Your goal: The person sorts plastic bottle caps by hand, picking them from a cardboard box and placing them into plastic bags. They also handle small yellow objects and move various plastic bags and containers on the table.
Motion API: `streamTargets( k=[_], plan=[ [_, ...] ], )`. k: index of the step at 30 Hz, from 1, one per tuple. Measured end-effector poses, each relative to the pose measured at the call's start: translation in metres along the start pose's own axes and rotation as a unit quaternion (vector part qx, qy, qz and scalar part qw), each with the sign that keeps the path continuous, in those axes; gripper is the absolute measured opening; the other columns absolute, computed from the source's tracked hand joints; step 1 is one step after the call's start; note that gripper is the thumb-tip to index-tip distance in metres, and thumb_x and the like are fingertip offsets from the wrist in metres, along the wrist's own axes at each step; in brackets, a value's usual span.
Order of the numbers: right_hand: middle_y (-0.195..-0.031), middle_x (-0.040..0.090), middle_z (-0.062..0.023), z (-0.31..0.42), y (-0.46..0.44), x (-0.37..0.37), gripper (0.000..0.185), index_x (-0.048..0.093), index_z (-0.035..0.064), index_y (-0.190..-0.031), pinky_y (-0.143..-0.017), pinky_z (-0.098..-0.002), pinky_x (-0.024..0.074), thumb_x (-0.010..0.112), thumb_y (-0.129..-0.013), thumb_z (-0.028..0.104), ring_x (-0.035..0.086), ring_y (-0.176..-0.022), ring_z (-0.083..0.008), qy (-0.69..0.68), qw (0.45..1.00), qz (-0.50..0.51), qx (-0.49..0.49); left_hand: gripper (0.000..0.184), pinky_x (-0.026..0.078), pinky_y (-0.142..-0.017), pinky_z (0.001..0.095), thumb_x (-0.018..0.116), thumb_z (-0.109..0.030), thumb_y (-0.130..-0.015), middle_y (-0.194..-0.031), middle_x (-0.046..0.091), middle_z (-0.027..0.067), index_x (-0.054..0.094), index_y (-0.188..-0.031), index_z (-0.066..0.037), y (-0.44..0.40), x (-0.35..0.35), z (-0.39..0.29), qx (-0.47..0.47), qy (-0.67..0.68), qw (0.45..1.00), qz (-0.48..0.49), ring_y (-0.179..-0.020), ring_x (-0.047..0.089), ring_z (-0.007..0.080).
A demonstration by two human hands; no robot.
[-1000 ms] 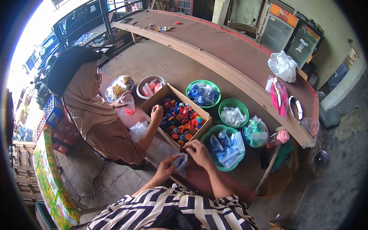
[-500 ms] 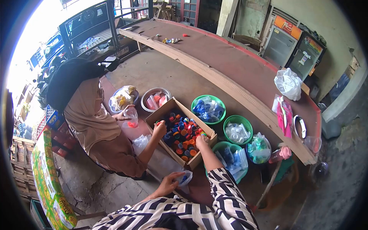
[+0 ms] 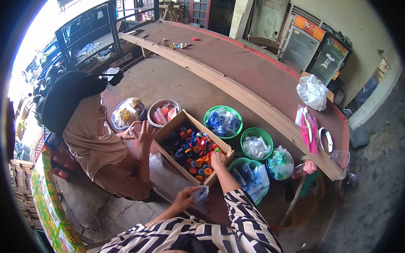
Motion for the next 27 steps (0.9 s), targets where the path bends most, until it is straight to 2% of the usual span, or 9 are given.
streamTargets(
  k=[3, 4, 5, 8, 12, 15, 20, 26, 27],
  plan=[
    [-0.093, 0.064, -0.0154, 0.003, 0.013, -0.020, 0.012, 0.062, 0.0083, -0.093, -0.076, -0.0451, 0.0513, 0.052, -0.086, 0.012, 0.063, -0.091, -0.0335, -0.058, 0.994, -0.084, -0.026, 0.051, 0.058, -0.069, 0.0276, 0.044, 0.008, -0.077, -0.125, 0.051, 0.0123, 0.057, -0.125, -0.004, 0.000, 0.000, -0.001, 0.006, 0.007, 1.000, -0.005, -0.092, 0.063, 0.0204],
    [-0.092, 0.063, -0.0155, -0.001, 0.021, -0.032, 0.009, 0.058, 0.0067, -0.092, -0.076, -0.0469, 0.0498, 0.057, -0.083, 0.007, 0.061, -0.093, -0.0349, -0.145, 0.984, -0.080, -0.069, 0.051, 0.058, -0.070, 0.0277, 0.044, 0.008, -0.077, -0.125, 0.051, 0.0124, 0.057, -0.125, -0.004, 0.002, 0.000, -0.007, 0.008, 0.009, 1.000, -0.005, -0.093, 0.062, 0.0209],
    [-0.092, 0.064, -0.0135, -0.002, 0.029, -0.037, 0.017, 0.058, 0.0057, -0.094, -0.074, -0.0413, 0.0507, 0.065, -0.079, 0.004, 0.063, -0.088, -0.0290, -0.245, 0.960, -0.092, -0.096, 0.052, 0.059, -0.076, 0.0301, 0.041, 0.007, -0.077, -0.127, 0.048, 0.0110, 0.057, -0.125, -0.002, 0.005, 0.001, -0.013, -0.010, 0.027, 1.000, 0.000, -0.107, 0.057, 0.0238],
    [-0.090, 0.064, -0.0039, -0.008, 0.065, -0.047, 0.017, 0.060, 0.0034, -0.099, -0.075, -0.0259, 0.0486, 0.067, -0.083, 0.004, 0.060, -0.082, -0.0112, -0.536, 0.831, -0.038, -0.146, 0.052, 0.059, -0.078, 0.0313, 0.040, 0.007, -0.077, -0.129, 0.047, 0.0110, 0.055, -0.126, -0.002, 0.010, 0.000, -0.006, -0.026, 0.037, 0.999, 0.002, -0.110, 0.055, 0.0247],
    [-0.089, 0.064, -0.0033, -0.007, 0.155, -0.091, 0.017, 0.060, 0.0008, -0.101, -0.079, -0.0264, 0.0488, 0.066, -0.087, 0.006, 0.060, -0.085, -0.0105, -0.622, 0.774, -0.012, -0.122, 0.052, 0.058, -0.076, 0.0280, 0.042, 0.006, -0.077, -0.126, 0.051, 0.0121, 0.055, -0.127, -0.004, 0.016, 0.004, -0.006, -0.015, 0.050, 0.998, -0.029, -0.106, 0.058, 0.0234],
    [-0.093, 0.065, -0.0029, 0.001, 0.210, -0.120, 0.012, 0.061, 0.0023, -0.099, -0.078, -0.0256, 0.0482, 0.064, -0.087, 0.003, 0.060, -0.087, -0.0096, -0.614, 0.778, -0.016, -0.134, 0.052, 0.059, -0.075, 0.0286, 0.042, 0.006, -0.077, -0.127, 0.050, 0.0119, 0.055, -0.126, -0.003, 0.016, 0.011, -0.010, -0.013, 0.053, 0.998, -0.027, -0.106, 0.058, 0.0232],
    [-0.105, 0.064, -0.0088, 0.001, 0.244, -0.114, 0.030, 0.064, 0.0098, -0.110, -0.088, -0.0378, 0.0440, 0.068, -0.080, 0.009, 0.056, -0.098, -0.0290, -0.423, 0.858, -0.136, -0.258, 0.052, 0.059, -0.076, 0.0304, 0.043, 0.005, -0.078, -0.130, 0.045, 0.0121, 0.054, -0.128, -0.001, 0.016, 0.027, -0.026, -0.006, 0.009, 1.000, -0.006, -0.109, 0.056, 0.0244],
    [-0.112, 0.060, -0.0026, 0.003, 0.259, -0.126, 0.023, 0.066, 0.0106, -0.100, -0.092, -0.0396, 0.0389, 0.068, -0.081, 0.022, 0.050, -0.108, -0.0257, -0.283, 0.904, -0.137, -0.290, 0.052, 0.057, -0.079, 0.0290, 0.042, 0.005, -0.079, -0.129, 0.046, 0.0107, 0.053, -0.128, -0.001, 0.023, 0.025, -0.029, 0.012, 0.028, 0.999, -0.016, -0.108, 0.056, 0.0213],
    [-0.110, 0.059, -0.0009, 0.002, 0.257, -0.124, 0.020, 0.065, 0.0104, -0.096, -0.091, -0.0393, 0.0390, 0.068, -0.081, 0.022, 0.050, -0.108, -0.0242, -0.232, 0.921, -0.119, -0.290, 0.051, 0.058, -0.072, 0.0274, 0.043, 0.007, -0.077, -0.128, 0.049, 0.0119, 0.056, -0.126, -0.001, 0.023, 0.024, -0.027, 0.025, 0.020, 0.999, -0.036, -0.102, 0.060, 0.0222]
  ],
)
Point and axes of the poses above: each hand's wrist, its own y-axis away from the middle knuckle, its own x-axis out of the palm, z = x × y, the point moved 2 cm from there along -y, towards the middle knuckle
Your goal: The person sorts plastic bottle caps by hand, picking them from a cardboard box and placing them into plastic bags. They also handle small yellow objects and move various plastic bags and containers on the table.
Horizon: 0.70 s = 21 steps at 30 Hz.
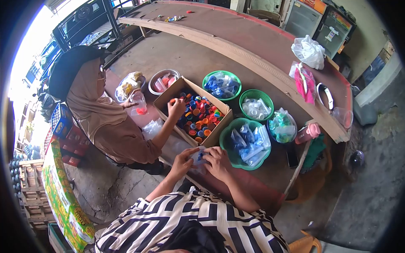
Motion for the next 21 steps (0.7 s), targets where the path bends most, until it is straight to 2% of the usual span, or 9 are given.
streamTargets(
  k=[1, 5, 7, 10, 13, 16, 18, 20, 21],
  plan=[
    [-0.103, 0.060, -0.0022, -0.001, -0.002, 0.001, 0.013, 0.064, 0.0093, -0.088, -0.091, -0.0389, 0.0380, 0.067, -0.082, 0.020, 0.052, -0.104, -0.0232, -0.025, 1.000, 0.004, -0.002, 0.051, 0.057, -0.072, 0.0272, 0.043, 0.007, -0.077, -0.127, 0.049, 0.0118, 0.055, -0.126, -0.001, 0.003, -0.001, 0.002, 0.000, -0.005, 1.000, -0.006, -0.102, 0.060, 0.0219],
    [-0.101, 0.060, -0.0052, -0.002, -0.018, -0.003, 0.011, 0.065, 0.0073, -0.089, -0.089, -0.0383, 0.0404, 0.067, -0.082, 0.016, 0.056, -0.099, -0.0240, -0.167, 0.986, 0.007, 0.021, 0.052, 0.057, -0.074, 0.0269, 0.042, 0.006, -0.077, -0.128, 0.048, 0.0111, 0.055, -0.126, -0.001, 0.010, -0.007, -0.007, -0.013, -0.006, 1.000, -0.027, -0.105, 0.058, 0.0213],
    [-0.098, 0.061, -0.0085, -0.014, -0.033, -0.001, 0.012, 0.064, 0.0050, -0.090, -0.086, -0.0374, 0.0438, 0.067, -0.082, 0.014, 0.058, -0.095, -0.0256, -0.267, 0.958, -0.091, 0.042, 0.052, 0.056, -0.076, 0.0263, 0.042, 0.005, -0.077, -0.129, 0.049, 0.0109, 0.055, -0.127, -0.001, 0.012, -0.013, -0.007, -0.023, 0.000, 0.999, -0.035, -0.104, 0.058, 0.0195],
    [-0.093, 0.060, -0.0118, -0.044, -0.057, 0.012, 0.011, 0.064, 0.0026, -0.093, -0.083, -0.0372, 0.0464, 0.064, -0.084, 0.010, 0.060, -0.093, -0.0284, -0.261, 0.953, -0.079, 0.134, 0.052, 0.054, -0.077, 0.0254, 0.042, 0.004, -0.077, -0.130, 0.049, 0.0105, 0.056, -0.127, -0.001, 0.012, -0.023, -0.006, -0.038, 0.008, 0.998, -0.044, -0.102, 0.058, 0.0173],
    [-0.093, 0.060, -0.0132, -0.073, -0.088, 0.039, 0.012, 0.064, 0.0015, -0.093, -0.083, -0.0393, 0.0467, 0.061, -0.084, 0.008, 0.061, -0.090, -0.0307, -0.244, 0.958, -0.047, 0.140, 0.052, 0.055, -0.077, 0.0259, 0.042, 0.003, -0.077, -0.129, 0.049, 0.0102, 0.056, -0.126, -0.001, 0.011, -0.027, 0.001, -0.055, 0.027, 0.997, -0.043, -0.100, 0.059, 0.0174],
    [-0.095, 0.061, -0.0150, -0.093, -0.117, 0.074, 0.015, 0.065, 0.0016, -0.093, -0.086, -0.0385, 0.0459, 0.058, -0.081, 0.005, 0.059, -0.095, -0.0322, -0.105, 0.991, 0.002, 0.084, 0.051, 0.055, -0.077, 0.0265, 0.041, 0.003, -0.077, -0.129, 0.049, 0.0102, 0.056, -0.125, -0.001, 0.008, -0.030, 0.009, -0.062, 0.033, 0.997, -0.036, -0.102, 0.058, 0.0178],
    [-0.096, 0.062, -0.0160, -0.109, -0.130, 0.106, 0.018, 0.067, 0.0044, -0.093, -0.089, -0.0404, 0.0450, 0.055, -0.079, 0.005, 0.058, -0.096, -0.0334, -0.087, 0.994, 0.022, 0.062, 0.051, 0.055, -0.077, 0.0268, 0.041, 0.003, -0.077, -0.128, 0.048, 0.0103, 0.056, -0.125, -0.001, 0.004, -0.030, 0.016, -0.061, 0.034, 0.997, -0.029, -0.103, 0.057, 0.0180],
    [-0.100, 0.063, -0.0160, -0.118, -0.138, 0.134, 0.019, 0.067, 0.0059, -0.095, -0.091, -0.0410, 0.0445, 0.055, -0.081, 0.006, 0.058, -0.100, -0.0329, 0.001, 0.995, 0.096, 0.033, 0.051, 0.056, -0.073, 0.0262, 0.041, 0.005, -0.077, -0.128, 0.049, 0.0110, 0.056, -0.126, -0.002, 0.001, -0.030, 0.023, -0.060, 0.031, 0.998, -0.019, -0.098, 0.060, 0.0194],
    [-0.104, 0.064, -0.0175, -0.120, -0.140, 0.139, 0.019, 0.067, 0.0060, -0.097, -0.090, -0.0426, 0.0462, 0.056, -0.083, 0.010, 0.059, -0.103, -0.0330, 0.005, 0.980, 0.165, 0.109, 0.051, 0.055, -0.072, 0.0257, 0.041, 0.005, -0.077, -0.127, 0.050, 0.0111, 0.056, -0.125, -0.001, -0.002, -0.030, 0.025, -0.059, 0.034, 0.998, -0.013, -0.095, 0.061, 0.0187]
  ],
)
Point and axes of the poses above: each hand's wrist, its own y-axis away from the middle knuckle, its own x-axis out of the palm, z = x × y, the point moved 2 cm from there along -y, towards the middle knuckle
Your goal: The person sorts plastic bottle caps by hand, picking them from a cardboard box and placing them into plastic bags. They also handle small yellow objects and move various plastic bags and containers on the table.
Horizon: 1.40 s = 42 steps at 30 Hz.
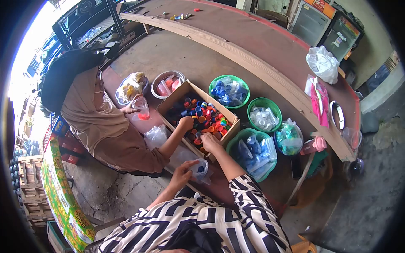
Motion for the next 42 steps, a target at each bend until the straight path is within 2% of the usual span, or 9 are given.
streamTargets(
  k=[3, 15, 17, 21, 24, 30, 36, 39, 42],
  plan=[
    [-0.106, 0.064, -0.0192, 0.007, -0.001, -0.008, 0.023, 0.066, 0.0032, -0.100, -0.089, -0.0431, 0.0483, 0.049, -0.088, 0.012, 0.061, -0.103, -0.0322, 0.068, 0.991, 0.070, 0.090, 0.051, 0.055, -0.072, 0.0257, 0.041, 0.006, -0.078, -0.127, 0.050, 0.0111, 0.056, -0.125, -0.001, -0.005, 0.000, -0.006, 0.005, -0.008, 1.000, 0.013, -0.093, 0.061, 0.0184],
    [-0.100, 0.065, -0.0189, 0.002, 0.000, -0.007, 0.022, 0.064, 0.0050, -0.099, -0.085, -0.0451, 0.0489, 0.066, -0.079, 0.014, 0.062, -0.096, -0.0351, 0.080, 0.992, 0.007, 0.096, 0.054, 0.058, -0.071, 0.0267, 0.039, 0.006, -0.076, -0.127, 0.050, 0.0099, 0.056, -0.126, -0.003, -0.025, 0.000, -0.008, -0.015, -0.018, 0.999, 0.040, -0.102, 0.058, 0.0188],
    [-0.098, 0.067, -0.0159, 0.003, 0.003, -0.016, 0.027, 0.064, 0.0035, -0.101, -0.082, -0.0432, 0.0500, 0.069, -0.078, 0.016, 0.064, -0.094, -0.0322, -0.038, 0.987, -0.014, 0.155, 0.054, 0.058, -0.072, 0.0267, 0.039, 0.007, -0.076, -0.127, 0.050, 0.0101, 0.057, -0.126, -0.003, -0.024, 0.001, -0.009, -0.012, -0.015, 0.999, 0.040, -0.103, 0.058, 0.0189],
    [-0.091, 0.068, -0.0089, -0.012, 0.001, -0.026, 0.030, 0.063, 0.0031, -0.106, -0.074, -0.0347, 0.0514, 0.070, -0.081, 0.017, 0.066, -0.083, -0.0212, -0.181, 0.978, -0.042, 0.099, 0.054, 0.057, -0.073, 0.0268, 0.038, 0.007, -0.076, -0.128, 0.050, 0.0111, 0.057, -0.126, -0.003, -0.020, 0.003, -0.007, -0.009, -0.011, 0.999, 0.036, -0.105, 0.057, 0.0198],
    [-0.085, 0.063, 0.0016, -0.009, 0.014, -0.038, 0.025, 0.063, 0.0052, -0.112, -0.069, -0.0212, 0.0475, 0.065, -0.088, 0.013, 0.055, -0.072, -0.0048, -0.426, 0.895, 0.025, 0.129, 0.053, 0.057, -0.074, 0.0274, 0.039, 0.006, -0.076, -0.128, 0.050, 0.0116, 0.057, -0.126, -0.003, -0.014, 0.007, -0.008, -0.013, -0.007, 1.000, 0.026, -0.105, 0.057, 0.0203],
    [-0.095, 0.063, -0.0021, 0.032, 0.093, -0.065, 0.020, 0.062, 0.0018, -0.106, -0.076, -0.0246, 0.0492, 0.064, -0.087, 0.006, 0.059, -0.082, -0.0088, -0.560, 0.826, -0.069, 0.009, 0.051, 0.058, -0.076, 0.0277, 0.042, 0.007, -0.077, -0.126, 0.050, 0.0100, 0.056, -0.126, -0.002, -0.002, 0.013, -0.009, 0.005, -0.010, 1.000, 0.009, -0.104, 0.059, 0.0207],
    [-0.095, 0.064, -0.0088, 0.070, 0.170, -0.071, 0.025, 0.066, 0.0075, -0.106, -0.074, -0.0293, 0.0480, 0.070, -0.081, 0.008, 0.060, -0.081, -0.0169, -0.297, 0.951, -0.080, -0.040, 0.050, 0.058, -0.075, 0.0287, 0.043, 0.007, -0.078, -0.127, 0.049, 0.0106, 0.056, -0.125, -0.001, 0.007, 0.022, -0.010, 0.007, -0.004, 1.000, 0.003, -0.106, 0.058, 0.0214],
    [-0.094, 0.065, -0.0073, 0.078, 0.181, -0.073, 0.027, 0.067, 0.0088, -0.107, -0.071, -0.0290, 0.0476, 0.070, -0.080, 0.008, 0.058, -0.076, -0.0175, -0.258, 0.953, -0.115, -0.111, 0.051, 0.058, -0.074, 0.0282, 0.043, 0.007, -0.078, -0.126, 0.050, 0.0109, 0.056, -0.126, -0.002, 0.010, 0.027, -0.009, 0.016, -0.030, 0.999, 0.011, -0.106, 0.058, 0.0212],
    [-0.099, 0.065, -0.0100, 0.069, 0.173, -0.082, 0.022, 0.067, 0.0063, -0.105, -0.077, -0.0314, 0.0491, 0.066, -0.083, 0.008, 0.062, -0.086, -0.0217, -0.306, 0.944, -0.106, -0.055, 0.052, 0.058, -0.072, 0.0269, 0.043, 0.008, -0.077, -0.126, 0.050, 0.0112, 0.057, -0.126, -0.004, 0.012, 0.028, -0.002, 0.047, -0.039, 0.998, 0.000, -0.100, 0.060, 0.0207]
  ],
)
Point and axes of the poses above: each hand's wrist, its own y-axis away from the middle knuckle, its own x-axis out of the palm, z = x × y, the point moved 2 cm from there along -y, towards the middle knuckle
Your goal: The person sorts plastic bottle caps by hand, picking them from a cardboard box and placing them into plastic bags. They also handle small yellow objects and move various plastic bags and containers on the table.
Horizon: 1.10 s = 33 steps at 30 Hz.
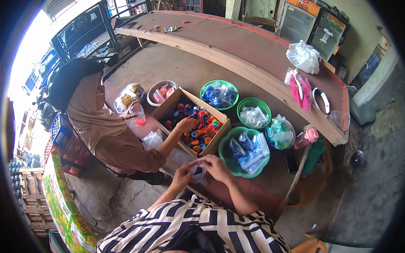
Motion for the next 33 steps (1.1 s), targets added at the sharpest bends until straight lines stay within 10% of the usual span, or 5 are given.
streamTargets(
  k=[12, 17, 33],
  plan=[
    [-0.094, 0.065, -0.0136, -0.103, -0.123, 0.016, 0.012, 0.068, 0.0065, -0.089, -0.079, -0.0387, 0.0512, 0.059, -0.081, 0.004, 0.064, -0.090, -0.0307, 0.247, 0.968, -0.035, -0.026, 0.052, 0.057, -0.076, 0.0286, 0.040, 0.006, -0.076, -0.129, 0.049, 0.0132, 0.055, -0.126, 0.000, 0.014, -0.004, -0.010, -0.033, -0.005, 0.999, 0.005, -0.096, 0.063, 0.0227],
    [-0.096, 0.069, -0.0147, -0.131, -0.155, 0.036, 0.015, 0.071, 0.0052, -0.087, -0.076, -0.0419, 0.0542, 0.060, -0.078, 0.008, 0.067, -0.092, -0.0307, 0.473, 0.856, 0.130, 0.166, 0.052, 0.058, -0.075, 0.0286, 0.040, 0.006, -0.077, -0.129, 0.049, 0.0132, 0.055, -0.126, 0.000, 0.005, -0.011, -0.009, -0.035, -0.005, 0.999, 0.016, -0.094, 0.064, 0.0228],
    [-0.107, 0.065, -0.0172, -0.127, -0.157, 0.027, 0.028, 0.067, 0.0063, -0.100, -0.084, -0.0461, 0.0500, 0.047, -0.088, 0.022, 0.063, -0.099, -0.0356, 0.406, 0.882, 0.131, 0.199, 0.053, 0.055, -0.068, 0.0254, 0.041, 0.009, -0.077, -0.125, 0.050, 0.0113, 0.055, -0.126, -0.001, -0.019, -0.015, -0.009, -0.043, 0.015, 0.998, 0.037, -0.085, 0.063, 0.0184]
  ],
)
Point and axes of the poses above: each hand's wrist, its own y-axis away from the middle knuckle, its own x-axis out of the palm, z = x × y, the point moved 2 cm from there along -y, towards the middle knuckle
